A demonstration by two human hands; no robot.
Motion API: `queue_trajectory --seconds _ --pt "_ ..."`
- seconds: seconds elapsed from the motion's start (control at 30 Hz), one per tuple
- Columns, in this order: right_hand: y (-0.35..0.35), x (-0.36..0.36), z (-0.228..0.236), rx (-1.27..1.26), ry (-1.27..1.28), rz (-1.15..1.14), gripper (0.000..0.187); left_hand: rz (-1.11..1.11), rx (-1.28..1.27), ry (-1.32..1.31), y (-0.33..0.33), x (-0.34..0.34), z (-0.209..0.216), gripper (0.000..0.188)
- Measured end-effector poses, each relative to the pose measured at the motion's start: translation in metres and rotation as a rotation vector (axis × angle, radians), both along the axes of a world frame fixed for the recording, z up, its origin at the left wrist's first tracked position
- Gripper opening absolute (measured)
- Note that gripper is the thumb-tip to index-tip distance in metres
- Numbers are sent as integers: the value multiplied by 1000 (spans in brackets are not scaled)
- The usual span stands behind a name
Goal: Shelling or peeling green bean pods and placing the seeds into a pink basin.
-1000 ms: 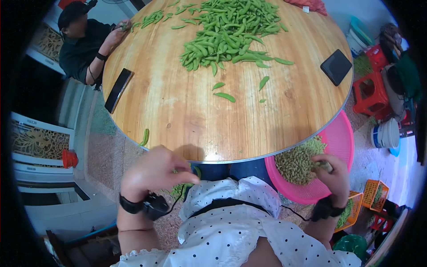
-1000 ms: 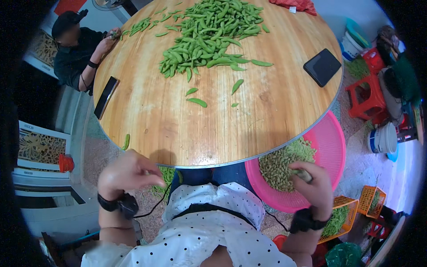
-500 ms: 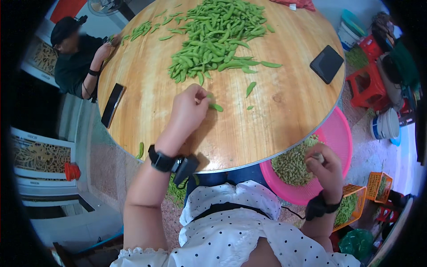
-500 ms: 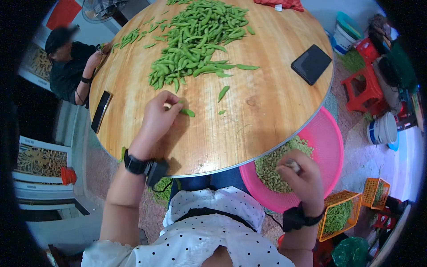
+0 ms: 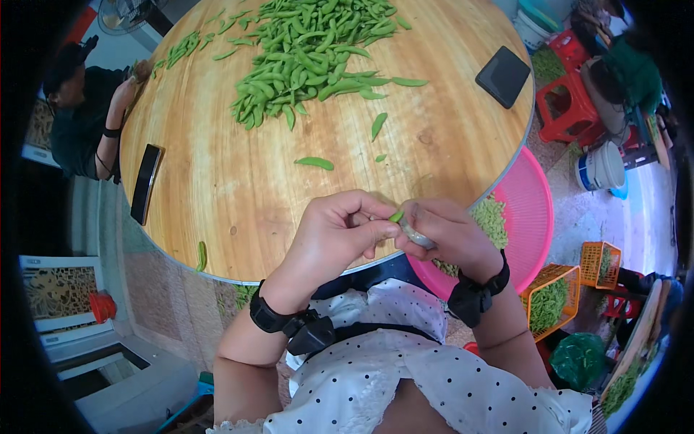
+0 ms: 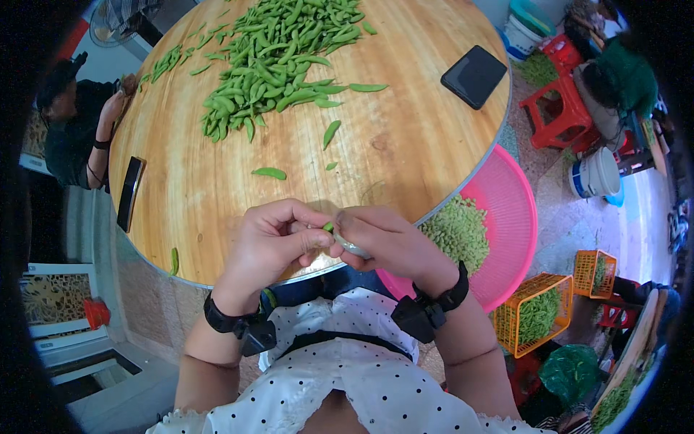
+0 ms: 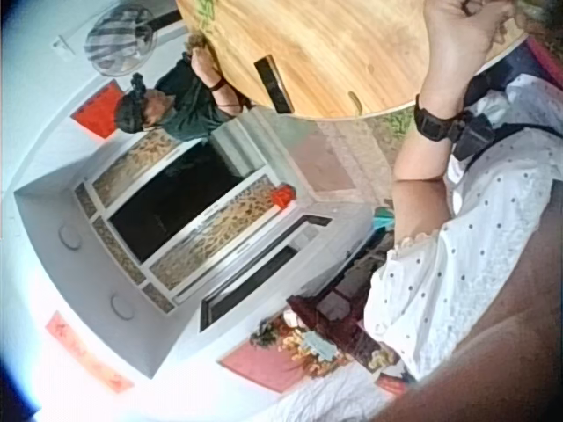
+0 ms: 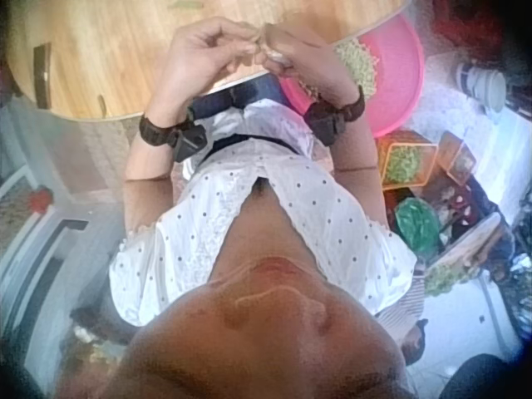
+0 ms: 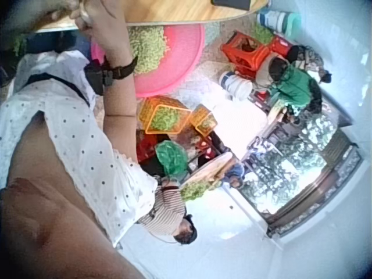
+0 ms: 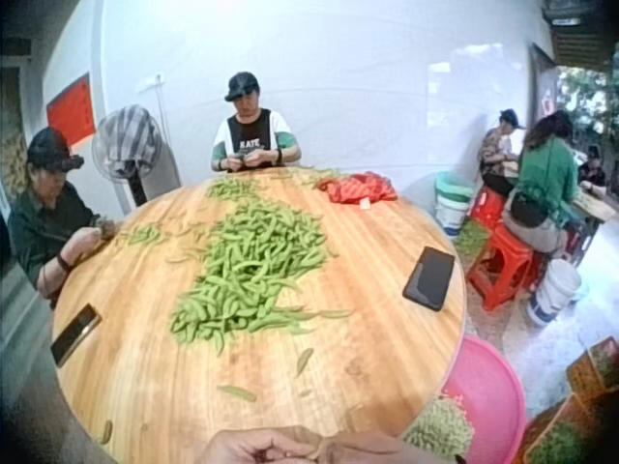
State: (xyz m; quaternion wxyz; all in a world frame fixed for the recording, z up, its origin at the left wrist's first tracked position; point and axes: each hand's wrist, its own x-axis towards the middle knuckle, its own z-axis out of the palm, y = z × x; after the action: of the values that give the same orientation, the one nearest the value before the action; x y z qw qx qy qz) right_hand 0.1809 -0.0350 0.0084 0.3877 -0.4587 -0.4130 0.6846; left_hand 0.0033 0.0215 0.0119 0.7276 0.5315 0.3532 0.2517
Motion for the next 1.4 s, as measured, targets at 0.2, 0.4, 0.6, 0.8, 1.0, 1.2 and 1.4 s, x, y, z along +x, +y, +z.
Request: queue_trajectory --seconds 0.2,0.4,0.6,0.8,1.0,1.2,1.4 --pt "-1 -4 -4 -35 136 20 31 -21 78 47 -1 -4 8 8" --pt "-1 -8 -3 -2 131 37 37 10 243 81 -2 -9 3 9" --pt "-1 -15 4 39 12 -5 32 61 200 125 -7 -10 7 7" --pt "-5 -23 2 261 -138 -48 29 117 -108 -96 -11 -10 1 7" --pt "-6 -11 7 410 -419 78 18 70 -349 -219 -12 -17 -4 10" --pt "-11 -13 10 328 -405 -114 20 69 -214 -101 -26 -10 1 8" --pt "-22 -7 12 224 -380 -62 15 -15 -129 -19 -36 -9 0 7"
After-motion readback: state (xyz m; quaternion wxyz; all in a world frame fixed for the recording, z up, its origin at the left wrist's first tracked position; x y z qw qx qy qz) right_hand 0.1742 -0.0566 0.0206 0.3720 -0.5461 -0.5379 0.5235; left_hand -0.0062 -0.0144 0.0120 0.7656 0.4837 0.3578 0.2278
